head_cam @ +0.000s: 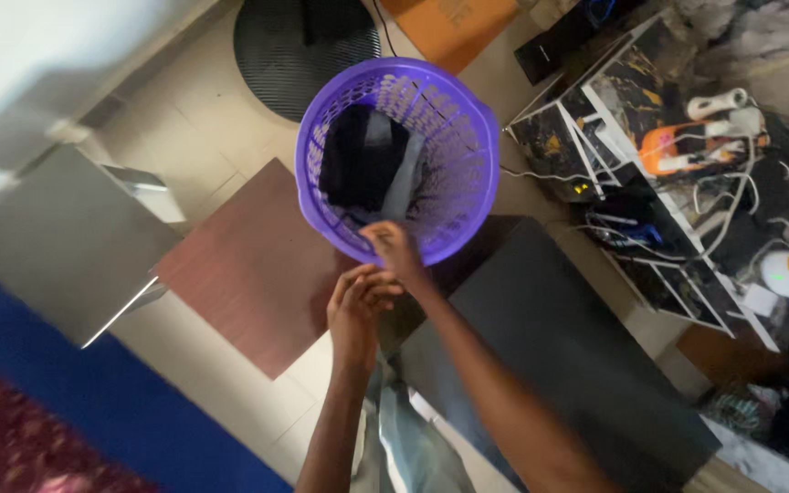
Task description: The person folds a pair of black pants, a pair of grey pants, a pair of blue jeans, a dark grey shirt, and a pair of black shorts one at a time on a table, placing each folded item onto a shelf in a closet.
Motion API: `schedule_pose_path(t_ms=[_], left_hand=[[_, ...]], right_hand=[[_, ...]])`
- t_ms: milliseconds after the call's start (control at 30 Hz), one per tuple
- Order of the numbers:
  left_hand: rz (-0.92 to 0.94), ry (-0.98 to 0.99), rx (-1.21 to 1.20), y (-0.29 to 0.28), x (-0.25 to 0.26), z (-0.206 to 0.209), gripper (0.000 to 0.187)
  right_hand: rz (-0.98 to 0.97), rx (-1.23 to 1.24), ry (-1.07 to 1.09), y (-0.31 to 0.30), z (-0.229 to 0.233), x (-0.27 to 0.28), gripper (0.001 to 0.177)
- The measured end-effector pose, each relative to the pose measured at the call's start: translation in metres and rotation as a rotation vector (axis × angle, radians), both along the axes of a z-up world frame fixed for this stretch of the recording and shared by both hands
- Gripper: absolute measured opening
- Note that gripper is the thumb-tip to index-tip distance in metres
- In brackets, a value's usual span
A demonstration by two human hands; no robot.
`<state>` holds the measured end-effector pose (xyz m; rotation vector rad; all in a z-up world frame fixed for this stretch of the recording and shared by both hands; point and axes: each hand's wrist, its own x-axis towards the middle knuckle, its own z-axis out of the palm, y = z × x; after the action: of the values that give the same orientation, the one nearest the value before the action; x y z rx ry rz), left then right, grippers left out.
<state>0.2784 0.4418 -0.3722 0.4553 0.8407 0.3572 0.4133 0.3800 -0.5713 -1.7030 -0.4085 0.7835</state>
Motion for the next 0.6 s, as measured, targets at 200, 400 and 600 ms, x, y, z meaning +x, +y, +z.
schedule_pose_path(t_ms=[200,400,600], left_hand=[[0.045,0.026,-0.035,0.014,0.001,-0.035,0.030],[0.008,0.050,0.077,0.023,0.001,-0.060,0.029],[-0.034,0.186,0.126,0.019,0.016,-0.117,0.034]], right_hand=[[0.117,-0.298,-0.648,0.101,-0.132,0.035,0.014],[0.013,-0.338,-0.497,0.143,-0.182,0.059,0.019],[-0.366,0.185,0.247,0.078,-0.075,0.063,0.033]])
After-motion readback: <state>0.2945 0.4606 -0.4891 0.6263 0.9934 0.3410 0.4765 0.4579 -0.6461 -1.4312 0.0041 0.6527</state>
